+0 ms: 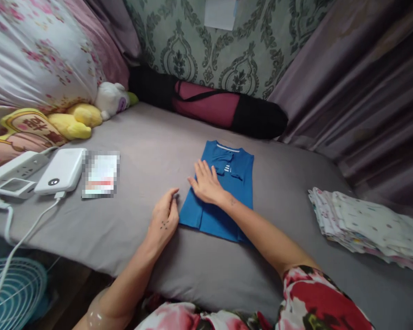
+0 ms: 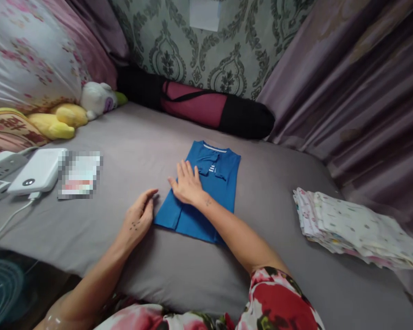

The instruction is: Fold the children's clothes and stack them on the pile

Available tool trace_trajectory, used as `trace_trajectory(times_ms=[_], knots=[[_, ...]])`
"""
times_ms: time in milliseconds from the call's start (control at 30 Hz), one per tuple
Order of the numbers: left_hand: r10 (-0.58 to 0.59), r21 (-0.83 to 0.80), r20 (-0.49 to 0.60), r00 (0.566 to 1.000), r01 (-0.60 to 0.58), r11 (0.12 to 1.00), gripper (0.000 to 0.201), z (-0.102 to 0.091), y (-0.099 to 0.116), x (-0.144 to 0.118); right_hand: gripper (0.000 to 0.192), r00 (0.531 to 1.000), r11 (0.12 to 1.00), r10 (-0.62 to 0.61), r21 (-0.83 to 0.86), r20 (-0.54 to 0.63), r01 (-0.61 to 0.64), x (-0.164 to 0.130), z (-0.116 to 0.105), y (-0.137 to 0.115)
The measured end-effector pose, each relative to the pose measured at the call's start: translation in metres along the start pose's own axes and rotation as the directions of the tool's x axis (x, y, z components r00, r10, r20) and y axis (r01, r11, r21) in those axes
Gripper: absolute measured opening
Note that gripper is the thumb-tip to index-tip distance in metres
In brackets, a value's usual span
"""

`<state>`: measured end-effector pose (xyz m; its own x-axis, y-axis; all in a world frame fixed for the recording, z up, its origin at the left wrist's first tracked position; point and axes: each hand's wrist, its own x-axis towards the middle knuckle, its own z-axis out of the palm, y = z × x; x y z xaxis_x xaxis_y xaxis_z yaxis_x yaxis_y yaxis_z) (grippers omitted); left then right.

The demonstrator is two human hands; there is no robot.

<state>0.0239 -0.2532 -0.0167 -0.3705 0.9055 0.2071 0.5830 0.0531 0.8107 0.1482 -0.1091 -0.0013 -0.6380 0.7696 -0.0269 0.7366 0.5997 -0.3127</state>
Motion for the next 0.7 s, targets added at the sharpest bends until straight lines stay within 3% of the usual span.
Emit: trace_trajectory(times_ms=[133, 267, 367, 467, 600, 700], knots=[[0.015, 0.027, 0.020, 1.000, -0.016, 1.000, 0.035, -0.001, -0.001, 0.000, 0.068, 1.000, 0.999, -0.002, -0.038, 0.000, 0.002, -0.010, 0.014, -0.012], [0.058, 0.059, 0.036, 0.998, -0.060, 0.996, 0.035, -0.001, -0.003, 0.000, 0.066, 0.999, 0.999, -0.034, -0.016, 0.005, 0.034, -0.022, 0.006, -0.015], [0.156, 0.079, 0.052, 0.986, -0.160, 0.984, 0.034, -0.001, 0.000, -0.002, 0.064, 0.996, 0.997, -0.081, 0.009, -0.033, 0.081, -0.058, -0.005, -0.023], [0.313, 0.131, 0.150, 0.938, -0.333, 0.934, 0.029, -0.004, 0.010, -0.006, 0.061, 0.991, 0.992, -0.118, 0.041, -0.066, 0.121, -0.109, -0.015, -0.024], [0.381, 0.226, 0.352, 0.855, -0.472, 0.852, 0.029, -0.006, 0.023, -0.013, 0.044, 0.978, 0.995, 0.044, 0.092, -0.203, -0.025, -0.166, -0.025, -0.004], [0.363, 0.258, 0.424, 0.830, -0.495, 0.830, 0.029, -0.005, 0.028, -0.017, 0.027, 0.944, 0.974, 0.210, 0.140, -0.256, -0.179, -0.191, -0.025, 0.013]])
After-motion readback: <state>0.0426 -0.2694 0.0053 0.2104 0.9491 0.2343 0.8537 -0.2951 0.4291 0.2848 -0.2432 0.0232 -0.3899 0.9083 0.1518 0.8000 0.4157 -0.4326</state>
